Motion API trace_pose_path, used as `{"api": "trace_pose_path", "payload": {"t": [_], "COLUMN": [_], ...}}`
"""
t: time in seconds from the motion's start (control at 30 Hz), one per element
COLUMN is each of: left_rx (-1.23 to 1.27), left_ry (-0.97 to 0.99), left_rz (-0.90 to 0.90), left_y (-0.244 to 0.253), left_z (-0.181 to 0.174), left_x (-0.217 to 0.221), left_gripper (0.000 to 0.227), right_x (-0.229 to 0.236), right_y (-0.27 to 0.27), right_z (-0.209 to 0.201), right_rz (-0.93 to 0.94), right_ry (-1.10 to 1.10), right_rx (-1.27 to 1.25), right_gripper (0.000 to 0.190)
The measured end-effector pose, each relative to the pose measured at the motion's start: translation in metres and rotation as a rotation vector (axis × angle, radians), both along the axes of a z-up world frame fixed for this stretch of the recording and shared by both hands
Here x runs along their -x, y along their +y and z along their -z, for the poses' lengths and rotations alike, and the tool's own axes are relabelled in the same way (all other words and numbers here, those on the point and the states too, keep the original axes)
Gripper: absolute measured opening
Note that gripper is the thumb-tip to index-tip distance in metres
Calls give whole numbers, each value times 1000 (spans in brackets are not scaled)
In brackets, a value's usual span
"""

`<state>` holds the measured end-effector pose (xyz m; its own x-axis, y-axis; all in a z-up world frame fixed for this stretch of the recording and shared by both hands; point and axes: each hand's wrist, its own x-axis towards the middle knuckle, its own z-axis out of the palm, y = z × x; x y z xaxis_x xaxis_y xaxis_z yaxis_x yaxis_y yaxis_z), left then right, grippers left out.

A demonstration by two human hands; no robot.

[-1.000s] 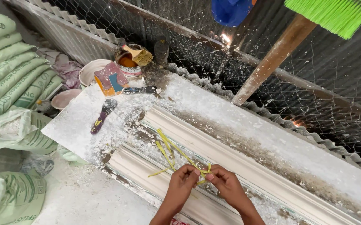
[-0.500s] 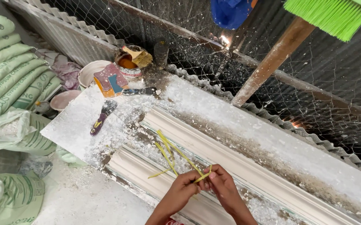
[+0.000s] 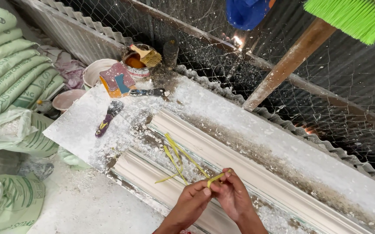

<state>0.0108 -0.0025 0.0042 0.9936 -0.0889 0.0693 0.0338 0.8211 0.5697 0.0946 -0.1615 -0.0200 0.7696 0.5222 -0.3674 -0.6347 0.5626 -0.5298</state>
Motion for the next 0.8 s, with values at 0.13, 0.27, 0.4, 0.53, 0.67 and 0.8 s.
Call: {"api": "trace_pose_path", "payload": {"t": [0.13, 0.27, 0.4, 0.53, 0.67, 0.8], "left_rx": [-357, -154, -77, -72, -96, -409], "left_ry": [-72, 305, 392, 469, 111, 16], "left_rz": [-22, -212, -292, -100, 60, 190], "left_y": [-3, 0, 1, 0, -4, 6], "left_z": [27, 95, 58, 51, 50, 47], "left_x": [-14, -40, -45, -31, -20, -23], "left_gripper": [24, 23, 19, 25, 28, 23], "right_x": [-2, 11, 5, -20, -15, -15], "right_y": [-7, -27, -28, -36, -27, -26], "right_z": [7, 67, 65, 71, 64, 78], "right_rz": [64, -142, -52, 221, 144, 100], "right_ry": [-59, -594, -537, -246, -159, -176], "right_rx": [89, 221, 500, 312, 190, 164], "right_gripper": [14, 13, 13, 11, 13, 13]}}
